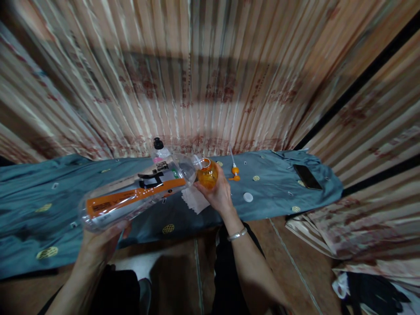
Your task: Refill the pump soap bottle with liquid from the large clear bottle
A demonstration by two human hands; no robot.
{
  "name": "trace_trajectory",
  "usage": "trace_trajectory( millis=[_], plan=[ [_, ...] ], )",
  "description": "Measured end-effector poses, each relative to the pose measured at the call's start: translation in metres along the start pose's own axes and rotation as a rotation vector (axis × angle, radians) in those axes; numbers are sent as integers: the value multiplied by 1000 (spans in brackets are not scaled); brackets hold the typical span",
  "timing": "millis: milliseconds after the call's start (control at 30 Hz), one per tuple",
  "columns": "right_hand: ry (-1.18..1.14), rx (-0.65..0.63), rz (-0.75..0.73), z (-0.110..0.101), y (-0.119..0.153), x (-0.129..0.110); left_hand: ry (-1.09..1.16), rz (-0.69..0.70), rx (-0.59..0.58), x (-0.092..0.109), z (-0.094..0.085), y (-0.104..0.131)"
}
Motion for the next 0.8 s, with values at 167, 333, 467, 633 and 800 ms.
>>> trace_trajectory(
  millis=[167, 333, 467, 633, 800],
  plan=[
    [-17, -7, -27, 1, -1, -6, -22, -18, 41, 5, -3, 1],
    [-42, -16, -13, 3, -1, -7, -2, -62, 122, 15, 3, 12],
    [-57, -24, -20, 4, 1, -8, 4, -83, 143, 20, 3, 14],
    [-56, -36, -8, 4, 3, -4, -35, -101, 147, 20, 3, 13],
    [-23, -45, -21, 5, 5, -1, -11, -85, 123, 20, 5, 12]
  ],
)
Point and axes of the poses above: each hand's wrist, its own y-axis away from the middle knuckle, its own z-axis out of the palm, x = y × z, the point moved 10 cm from there along -y, towards the middle knuckle, and after that the axes turned 15 degrees about -z, right-handed, at the moved point
